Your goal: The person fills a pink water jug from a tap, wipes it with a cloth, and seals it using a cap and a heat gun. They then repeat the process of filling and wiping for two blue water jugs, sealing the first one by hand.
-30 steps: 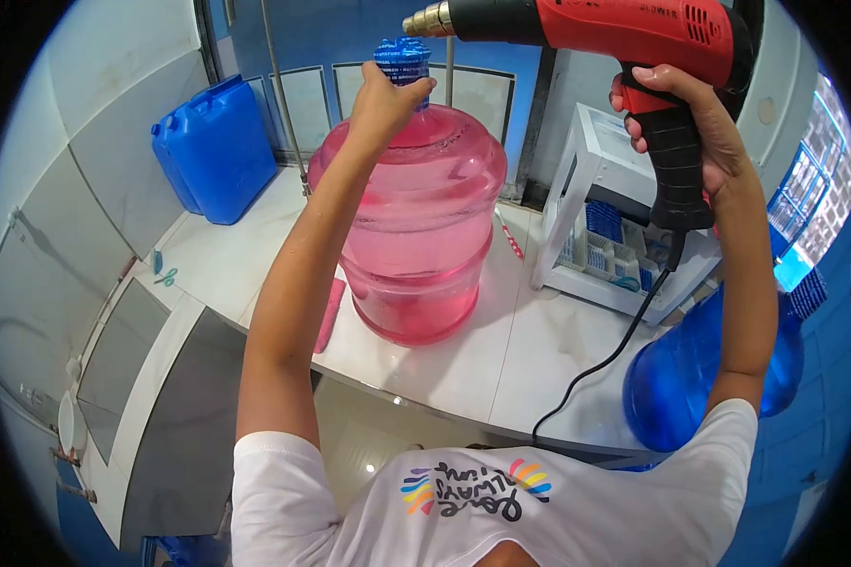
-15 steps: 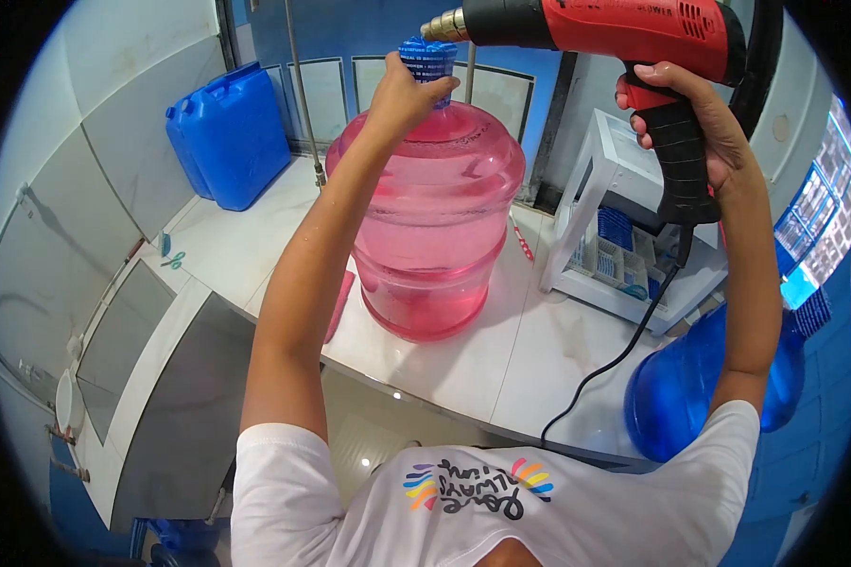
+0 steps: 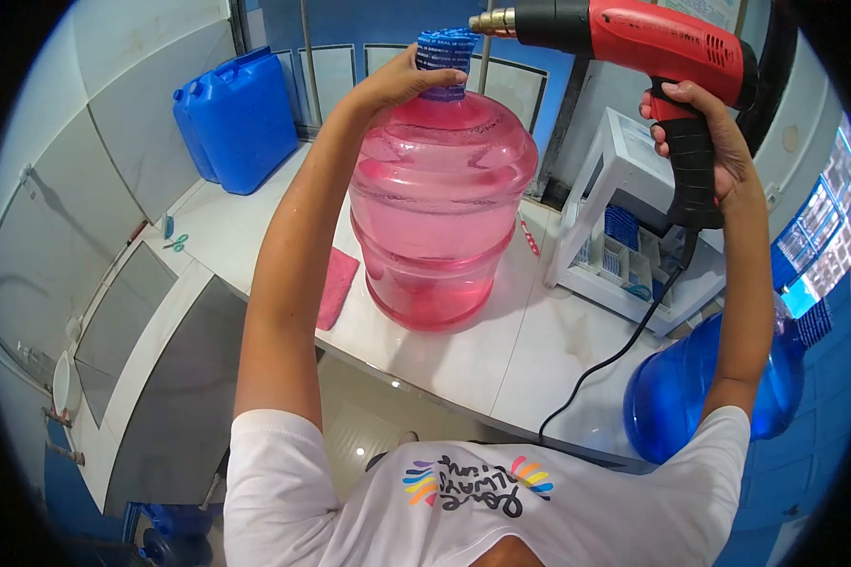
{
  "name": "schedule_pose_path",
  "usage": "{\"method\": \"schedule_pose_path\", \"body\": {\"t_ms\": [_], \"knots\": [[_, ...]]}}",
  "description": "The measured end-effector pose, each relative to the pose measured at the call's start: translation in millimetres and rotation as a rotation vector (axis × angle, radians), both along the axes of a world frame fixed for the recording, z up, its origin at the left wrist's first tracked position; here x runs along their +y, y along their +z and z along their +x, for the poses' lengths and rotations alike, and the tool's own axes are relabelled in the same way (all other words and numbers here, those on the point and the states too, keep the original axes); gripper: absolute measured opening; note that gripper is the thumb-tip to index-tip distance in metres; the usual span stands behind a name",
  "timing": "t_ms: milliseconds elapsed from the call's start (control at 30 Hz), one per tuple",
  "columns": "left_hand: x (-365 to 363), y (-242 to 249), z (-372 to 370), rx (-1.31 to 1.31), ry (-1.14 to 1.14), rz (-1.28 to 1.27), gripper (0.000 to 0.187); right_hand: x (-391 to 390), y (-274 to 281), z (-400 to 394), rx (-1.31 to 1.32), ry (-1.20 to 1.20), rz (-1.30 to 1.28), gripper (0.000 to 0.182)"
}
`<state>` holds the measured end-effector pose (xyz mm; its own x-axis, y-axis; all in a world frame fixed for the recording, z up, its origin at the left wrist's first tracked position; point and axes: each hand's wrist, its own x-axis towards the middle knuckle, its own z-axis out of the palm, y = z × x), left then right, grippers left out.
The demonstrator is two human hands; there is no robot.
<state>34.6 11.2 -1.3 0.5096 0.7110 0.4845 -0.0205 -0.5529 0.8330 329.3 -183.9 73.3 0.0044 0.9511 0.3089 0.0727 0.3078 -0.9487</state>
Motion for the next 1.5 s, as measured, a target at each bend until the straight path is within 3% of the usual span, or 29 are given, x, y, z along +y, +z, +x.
{"method": "schedule_pose_path", "body": {"t_ms": [333, 433, 500, 600, 733, 1000, 1133, 1200, 1433, 1500], "knots": [[-1, 3, -8, 0.077, -0.05, -0.04, 0.054, 1, -33, 11, 0.225, 0.088, -0.1, 0.029], [-4, 0, -6, 0.113, 0.045, 0.042, 0.066, 2, -51, 11, 0.271, 0.104, -0.124, 0.025], [-5, -6, -2, 0.017, 0.358, 0.209, 0.079, 2, -63, 7, 0.312, 0.116, -0.135, 0.024], [-7, -3, -3, 0.068, 0.34, 0.203, 0.088, 3, -81, 2, 0.357, 0.101, -0.146, 0.025], [-14, -5, -6, 0.103, 0.349, 0.198, 0.087, 1, -102, -5, 0.353, 0.064, -0.143, 0.024], [-30, -1, -19, 0.278, 0.272, 0.082, 0.05, -19, -128, -18, 0.242, 0.029, -0.044, 0.026], [-20, -1, -27, 0.353, 0.298, 0.132, 0.052, -18, -119, -29, 0.221, 0.013, 0.026, 0.031], [-19, -4, -28, 0.185, 0.389, 0.137, 0.064, -19, -112, -36, 0.189, 0.023, 0.084, 0.032], [-30, 9, -34, 0.139, 0.411, -0.069, 0.058, -23, -123, -39, 0.15, -0.006, 0.014, 0.031], [-26, 27, -31, 0.361, 0.538, -0.076, 0.055, -22, -132, -30, 0.181, -0.021, -0.027, 0.031]]}}
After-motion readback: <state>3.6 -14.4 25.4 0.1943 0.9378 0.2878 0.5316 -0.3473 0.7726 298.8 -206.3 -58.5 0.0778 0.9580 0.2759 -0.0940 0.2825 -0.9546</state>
